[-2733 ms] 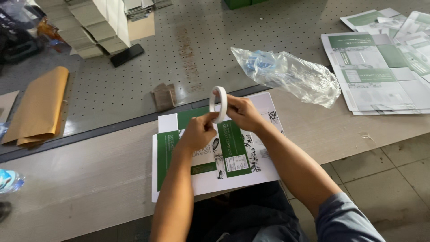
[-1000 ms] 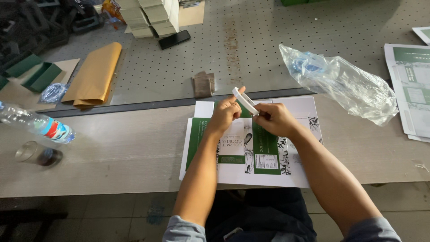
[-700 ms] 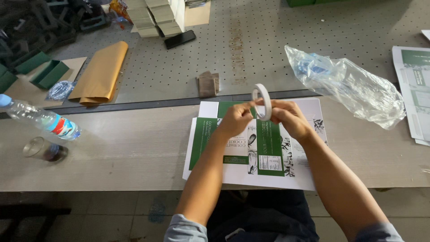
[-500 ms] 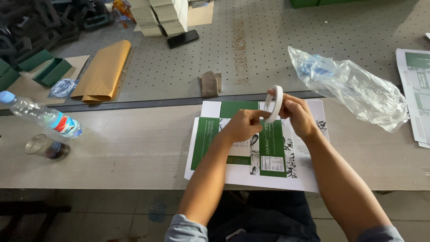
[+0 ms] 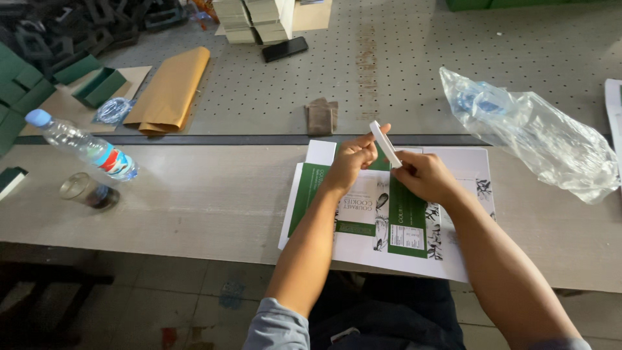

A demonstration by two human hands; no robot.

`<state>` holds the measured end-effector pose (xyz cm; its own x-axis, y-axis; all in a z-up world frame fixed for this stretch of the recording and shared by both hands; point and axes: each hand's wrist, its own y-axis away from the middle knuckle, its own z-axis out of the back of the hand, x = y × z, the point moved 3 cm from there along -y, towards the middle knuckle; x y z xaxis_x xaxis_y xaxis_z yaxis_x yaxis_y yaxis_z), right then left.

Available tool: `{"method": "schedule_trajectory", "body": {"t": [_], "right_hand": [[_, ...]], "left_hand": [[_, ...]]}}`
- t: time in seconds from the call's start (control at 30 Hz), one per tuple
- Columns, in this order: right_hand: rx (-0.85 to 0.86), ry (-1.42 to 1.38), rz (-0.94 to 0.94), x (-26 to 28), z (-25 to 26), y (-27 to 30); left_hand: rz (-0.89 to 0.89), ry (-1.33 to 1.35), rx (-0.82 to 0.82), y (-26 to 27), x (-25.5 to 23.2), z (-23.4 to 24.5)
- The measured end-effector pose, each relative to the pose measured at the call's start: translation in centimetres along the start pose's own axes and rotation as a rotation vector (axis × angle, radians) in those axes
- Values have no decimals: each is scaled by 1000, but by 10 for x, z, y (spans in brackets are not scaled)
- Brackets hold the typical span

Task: The person sits at a workbench and uses a roll of clear tape to seal a flat-packed cardboard box. They repeatedly attempt to find the tape's end and apply it to the box flaps. Finally, they fold the flaps to form the box.

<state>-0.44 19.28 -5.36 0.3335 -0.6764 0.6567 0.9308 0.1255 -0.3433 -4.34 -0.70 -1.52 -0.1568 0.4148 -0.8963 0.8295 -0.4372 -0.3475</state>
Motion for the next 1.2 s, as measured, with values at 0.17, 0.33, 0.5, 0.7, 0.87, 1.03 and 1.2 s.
{"method": "schedule_trajectory", "body": {"t": [0.17,0.33,0.5,0.7,0.87,1.03,1.2], "right_hand": [[68,-208,20,48,20,9],[121,-520,-16,75,34,12],[-125,-814,77,21,24,4],[-196,-518,-43,30,32,5],[-126,-298,-151,16,24,2],[-17,-53,-146,29,20,1],[126,-44,-68,12,7,7]], "left_hand": [[43,-187,-35,2,-1,-5],[116,-507,7,7,1,-13],[74,-665,189,-2,23,-10],[160,-486,260,17,-6,-23],[95,-141,350,4,21,-11],[81,-3,211,12,-31,-18],[176,193,212,0,-6,1]]}}
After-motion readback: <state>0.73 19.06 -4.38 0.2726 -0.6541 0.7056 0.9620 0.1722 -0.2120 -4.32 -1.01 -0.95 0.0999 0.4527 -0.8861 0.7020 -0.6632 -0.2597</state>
